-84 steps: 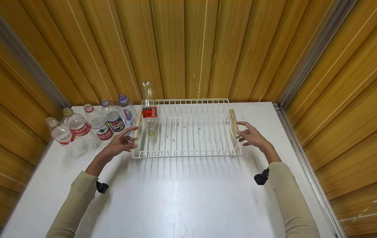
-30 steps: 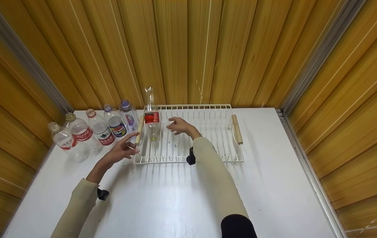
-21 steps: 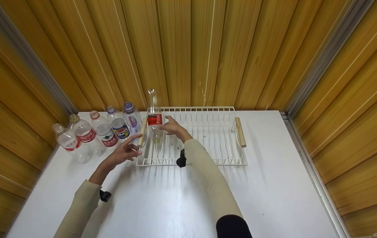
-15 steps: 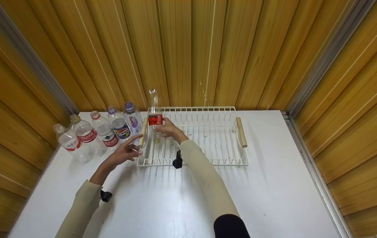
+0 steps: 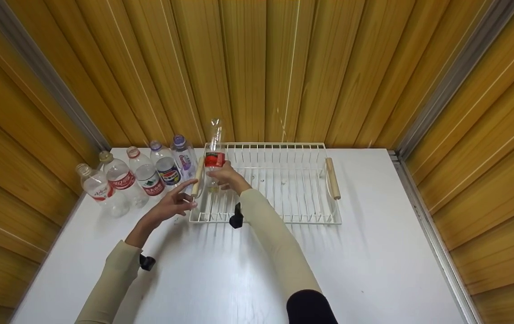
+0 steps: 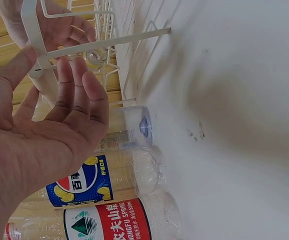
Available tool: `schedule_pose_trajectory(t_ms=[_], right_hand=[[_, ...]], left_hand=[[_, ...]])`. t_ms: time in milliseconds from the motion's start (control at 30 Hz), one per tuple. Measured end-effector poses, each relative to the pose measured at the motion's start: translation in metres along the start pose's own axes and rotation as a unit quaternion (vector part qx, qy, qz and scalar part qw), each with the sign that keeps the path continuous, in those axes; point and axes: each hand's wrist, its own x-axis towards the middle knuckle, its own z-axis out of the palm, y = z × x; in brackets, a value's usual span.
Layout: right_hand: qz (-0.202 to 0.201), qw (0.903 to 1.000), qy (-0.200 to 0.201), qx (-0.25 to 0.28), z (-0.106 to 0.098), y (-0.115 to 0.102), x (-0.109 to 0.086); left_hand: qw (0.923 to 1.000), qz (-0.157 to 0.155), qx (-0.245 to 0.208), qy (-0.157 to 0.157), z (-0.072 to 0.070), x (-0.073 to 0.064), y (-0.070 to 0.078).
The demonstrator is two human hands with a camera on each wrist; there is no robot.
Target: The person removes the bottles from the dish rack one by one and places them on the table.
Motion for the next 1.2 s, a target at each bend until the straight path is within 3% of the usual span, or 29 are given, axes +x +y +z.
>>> schedule_pose_trajectory(t_ms=[233,400,633,967,1200], right_hand=[[0.01,0.9999,-0.004,0.011,0.005,0.001,0.002],[-0.001,0.9996,-0.024,0.013,0.001,0.001,-0.001],[-0.017,0.9988,-0.039,0.024,-0.02,0.003,-0.012],[0.006,0.9987,-0.027,0.043,-0.044,0.001,-0.025],[-0.017,0.9959,-0.048,0.075,-0.072,-0.001,-0.041]], left_hand=[[0.9998,0.01,0.012,0.007,0.0,0.0,-0.006],[0.9997,-0.003,0.016,0.018,-0.001,-0.001,-0.007],[0.9998,0.014,0.007,0.012,0.001,0.0,-0.006],[0.9997,-0.005,0.014,0.02,-0.001,-0.003,-0.006],[0.9998,0.01,0.014,0.006,0.001,-0.002,-0.007]])
